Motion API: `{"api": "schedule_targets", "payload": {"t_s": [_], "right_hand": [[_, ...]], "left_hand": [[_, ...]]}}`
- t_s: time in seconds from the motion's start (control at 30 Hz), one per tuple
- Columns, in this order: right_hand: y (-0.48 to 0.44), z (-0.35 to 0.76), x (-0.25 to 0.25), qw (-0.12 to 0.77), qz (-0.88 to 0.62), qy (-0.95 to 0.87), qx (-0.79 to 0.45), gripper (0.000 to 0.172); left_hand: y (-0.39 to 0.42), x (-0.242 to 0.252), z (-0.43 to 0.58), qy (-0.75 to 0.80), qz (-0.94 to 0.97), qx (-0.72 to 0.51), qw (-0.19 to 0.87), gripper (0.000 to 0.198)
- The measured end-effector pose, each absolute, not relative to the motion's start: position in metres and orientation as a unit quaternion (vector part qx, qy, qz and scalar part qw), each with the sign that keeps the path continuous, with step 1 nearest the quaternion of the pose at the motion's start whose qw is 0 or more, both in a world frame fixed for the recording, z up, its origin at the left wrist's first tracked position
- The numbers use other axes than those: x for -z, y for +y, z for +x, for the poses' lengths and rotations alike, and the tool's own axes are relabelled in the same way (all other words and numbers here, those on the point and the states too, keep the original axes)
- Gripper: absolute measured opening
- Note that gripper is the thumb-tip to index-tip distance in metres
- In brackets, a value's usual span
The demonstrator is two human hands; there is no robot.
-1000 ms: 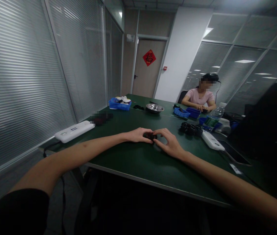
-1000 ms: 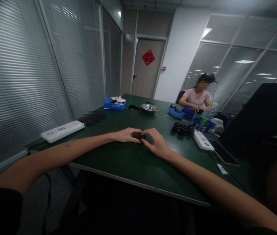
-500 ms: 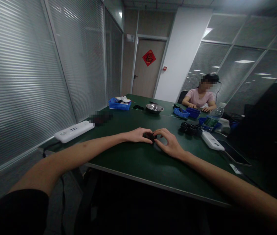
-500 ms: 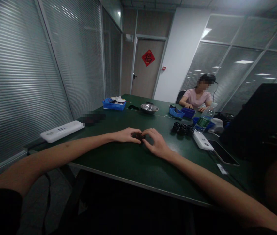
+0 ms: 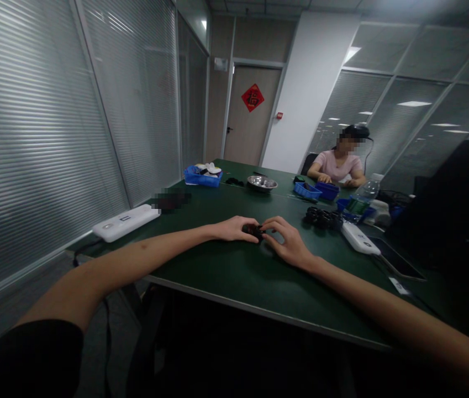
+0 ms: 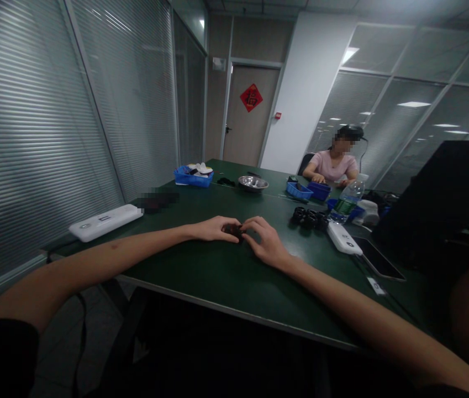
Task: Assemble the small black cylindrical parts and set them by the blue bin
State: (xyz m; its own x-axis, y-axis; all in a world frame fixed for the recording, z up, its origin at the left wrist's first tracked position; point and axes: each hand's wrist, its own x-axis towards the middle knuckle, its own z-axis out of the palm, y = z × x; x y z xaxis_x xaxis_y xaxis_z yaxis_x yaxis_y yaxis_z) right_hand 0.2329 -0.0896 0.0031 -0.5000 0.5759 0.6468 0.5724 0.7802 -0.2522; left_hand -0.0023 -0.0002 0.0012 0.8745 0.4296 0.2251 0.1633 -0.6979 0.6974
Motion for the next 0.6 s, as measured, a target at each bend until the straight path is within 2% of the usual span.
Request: {"api": "schedule_targets", "payload": {"t_s": [0.6], "right_hand": [[-0.0897,0.2326,-0.0017,0.363,-0.325,-0.873,-0.017,0.015]], "left_hand": [[0.0000,-0.0013,-0.0018,0.168,0.902,-0.184,0.352,0.041]]}}
